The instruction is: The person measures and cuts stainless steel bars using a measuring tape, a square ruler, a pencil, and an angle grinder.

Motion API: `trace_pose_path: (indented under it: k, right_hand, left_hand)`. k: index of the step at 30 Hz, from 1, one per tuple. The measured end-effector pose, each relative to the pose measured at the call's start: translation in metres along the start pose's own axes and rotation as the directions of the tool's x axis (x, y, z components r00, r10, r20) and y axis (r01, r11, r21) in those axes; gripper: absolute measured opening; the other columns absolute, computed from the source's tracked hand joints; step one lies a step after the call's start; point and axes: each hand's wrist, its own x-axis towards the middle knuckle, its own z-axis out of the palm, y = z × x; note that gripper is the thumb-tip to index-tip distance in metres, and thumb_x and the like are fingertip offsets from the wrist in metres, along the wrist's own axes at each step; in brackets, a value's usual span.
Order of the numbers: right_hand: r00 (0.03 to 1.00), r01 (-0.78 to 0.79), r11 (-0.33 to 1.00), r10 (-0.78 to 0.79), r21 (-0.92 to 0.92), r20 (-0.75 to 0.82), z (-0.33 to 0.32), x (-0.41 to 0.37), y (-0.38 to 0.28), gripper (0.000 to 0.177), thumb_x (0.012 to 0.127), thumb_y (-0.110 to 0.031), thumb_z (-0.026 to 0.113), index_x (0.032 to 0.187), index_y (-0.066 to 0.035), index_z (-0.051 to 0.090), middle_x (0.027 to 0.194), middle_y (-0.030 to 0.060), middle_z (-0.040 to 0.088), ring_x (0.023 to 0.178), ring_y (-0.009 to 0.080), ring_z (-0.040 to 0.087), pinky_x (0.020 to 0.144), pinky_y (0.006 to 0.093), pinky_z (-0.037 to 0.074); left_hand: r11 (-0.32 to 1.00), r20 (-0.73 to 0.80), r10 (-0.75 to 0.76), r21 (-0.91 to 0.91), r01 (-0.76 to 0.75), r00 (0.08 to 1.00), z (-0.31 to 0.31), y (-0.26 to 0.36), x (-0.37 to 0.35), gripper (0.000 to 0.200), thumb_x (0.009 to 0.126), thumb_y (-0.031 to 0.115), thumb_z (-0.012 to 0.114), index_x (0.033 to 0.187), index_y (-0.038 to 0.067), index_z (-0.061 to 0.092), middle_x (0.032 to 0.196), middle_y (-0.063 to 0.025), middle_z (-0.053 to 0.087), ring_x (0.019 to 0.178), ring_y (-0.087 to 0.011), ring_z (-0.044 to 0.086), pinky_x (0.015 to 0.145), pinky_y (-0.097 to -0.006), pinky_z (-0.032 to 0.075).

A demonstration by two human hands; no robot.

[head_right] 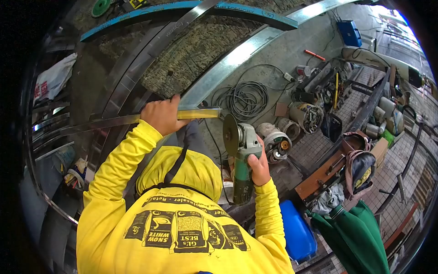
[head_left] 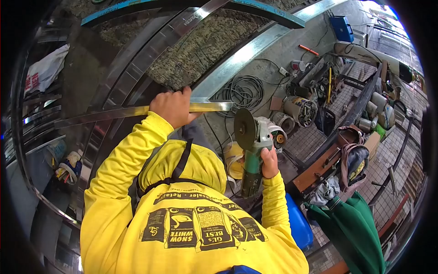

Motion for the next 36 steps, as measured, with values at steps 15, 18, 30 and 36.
trace_pose_path:
  k: [15, 18, 30, 36]
  right_hand:
    - [1.000, -0.018, 0.997, 0.019, -0.075, 0.013, -0.001, 0.003, 0.006, 0.094, 0.093, -0.051, 0.069, 0.157, 0.001, 0.025, 0.133, 0.0135, 0.059, 0.111, 0.0215, 0.063, 0.094, 0.0352, 0.053]
    - [1.000, -0.007, 0.997, 0.007, -0.078, 0.003, -0.003, 0.004, 0.010, 0.092, 0.093, -0.049, 0.069, 0.157, 0.001, 0.025, 0.132, 0.0142, 0.060, 0.110, 0.0221, 0.065, 0.093, 0.0358, 0.054]
    - [0.999, -0.037, 0.996, 0.036, -0.079, -0.006, -0.003, 0.002, 0.009, 0.094, 0.094, -0.048, 0.070, 0.157, 0.002, 0.022, 0.134, 0.0162, 0.059, 0.111, 0.0235, 0.065, 0.093, 0.0368, 0.056]
    - [1.000, -0.002, 0.993, 0.001, -0.115, -0.005, -0.007, 0.004, 0.013, 0.093, 0.094, -0.047, 0.070, 0.158, 0.002, 0.023, 0.138, 0.0155, 0.057, 0.117, 0.0232, 0.063, 0.096, 0.0370, 0.054]
  left_hand:
    - [1.000, -0.049, 0.032, 0.003, -0.031, 0.998, 0.003, -0.001, -0.002, 0.069, 0.080, 0.060, 0.078, 0.115, 0.002, 0.065, 0.077, -0.0161, 0.073, 0.071, -0.0354, 0.074, 0.065, -0.0451, 0.059]
    - [0.999, -0.035, 0.021, -0.024, -0.022, 0.999, 0.004, -0.002, -0.002, 0.070, 0.080, 0.059, 0.078, 0.118, 0.001, 0.065, 0.077, -0.0184, 0.073, 0.071, -0.0368, 0.074, 0.066, -0.0462, 0.059]
    - [0.998, -0.080, 0.047, -0.031, -0.050, 0.996, 0.007, -0.003, -0.003, 0.069, 0.080, 0.060, 0.077, 0.114, 0.001, 0.065, 0.076, -0.0171, 0.072, 0.069, -0.0359, 0.073, 0.065, -0.0459, 0.059]
    - [0.998, -0.070, 0.052, -0.036, -0.054, 0.996, 0.009, -0.004, -0.001, 0.065, 0.081, 0.060, 0.076, 0.108, 0.002, 0.064, 0.076, -0.0167, 0.073, 0.070, -0.0359, 0.074, 0.065, -0.0456, 0.059]
